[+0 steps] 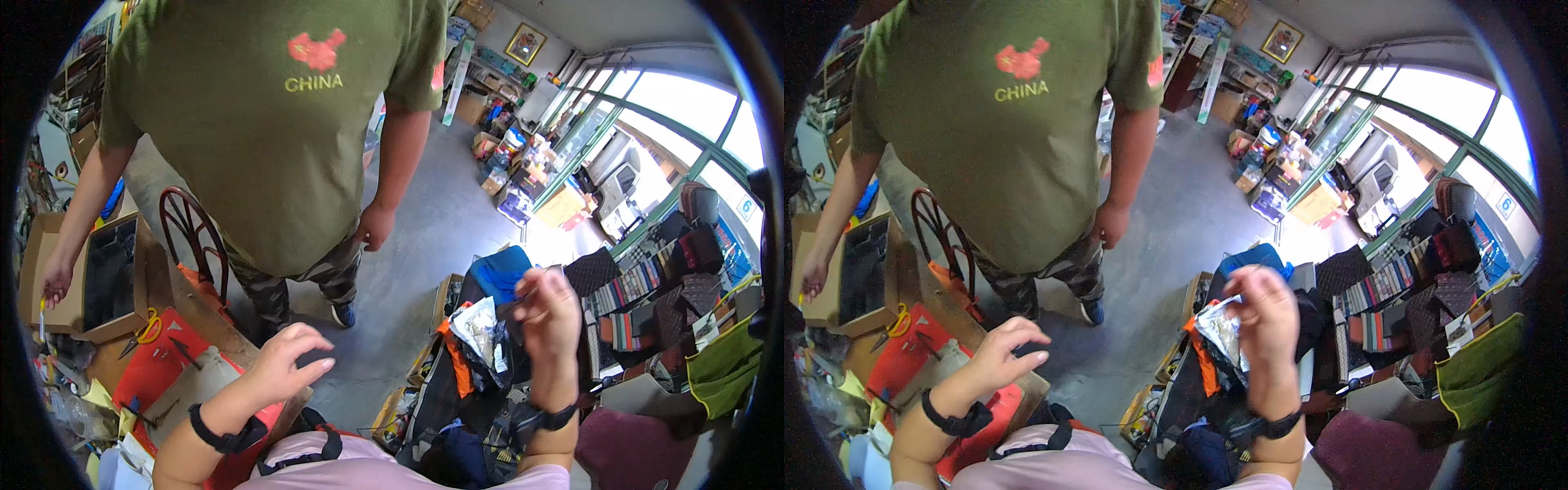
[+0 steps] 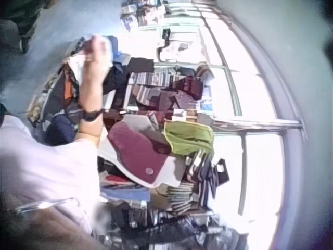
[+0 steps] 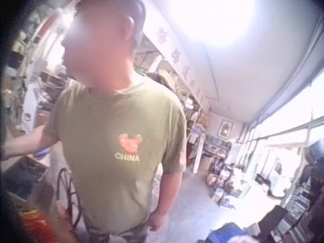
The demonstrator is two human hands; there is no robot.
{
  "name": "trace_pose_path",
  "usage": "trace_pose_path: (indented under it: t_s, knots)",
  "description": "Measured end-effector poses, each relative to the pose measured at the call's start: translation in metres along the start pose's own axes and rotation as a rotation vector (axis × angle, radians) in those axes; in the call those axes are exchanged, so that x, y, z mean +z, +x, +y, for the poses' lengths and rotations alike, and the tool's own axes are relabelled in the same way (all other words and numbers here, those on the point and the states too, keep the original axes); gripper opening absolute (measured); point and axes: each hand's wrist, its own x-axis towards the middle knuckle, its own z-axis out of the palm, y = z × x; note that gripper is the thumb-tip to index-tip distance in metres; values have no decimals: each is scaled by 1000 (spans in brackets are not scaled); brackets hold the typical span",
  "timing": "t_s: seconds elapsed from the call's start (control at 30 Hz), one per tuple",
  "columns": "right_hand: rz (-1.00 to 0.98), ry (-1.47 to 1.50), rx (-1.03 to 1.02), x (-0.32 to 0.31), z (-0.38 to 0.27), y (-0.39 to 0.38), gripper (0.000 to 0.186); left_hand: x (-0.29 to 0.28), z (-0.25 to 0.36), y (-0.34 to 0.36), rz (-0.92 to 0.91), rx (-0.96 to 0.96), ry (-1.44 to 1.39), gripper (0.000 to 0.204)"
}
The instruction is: The person folds a light-colored cloth item on a red work surface, then uses a needle and thread to sew along its edge. A second person briefly assists by handing over the cloth item. The person continues stitching and adjusts the cloth as needed.
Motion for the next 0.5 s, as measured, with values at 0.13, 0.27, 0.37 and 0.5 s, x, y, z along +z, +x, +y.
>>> trace_pose_path:
  t_s: [0.13, 0.27, 0.37, 0.5]
  knots:
    - [-66, 216, 221, 36, 63, -51, 14, 24, 27, 25, -34, 7, -296, 20]
    - [-168, 319, 295, 67, 105, -74, 14, 39, 42, 29, 4, 37, -342, 18]
    - [-220, 300, 275, 83, 117, -82, 14, 39, 37, 22, -35, -107, -404, 15]
    - [-239, 228, 255, 87, 123, -87, 14, 39, 33, 19, -1, -134, -430, 9]
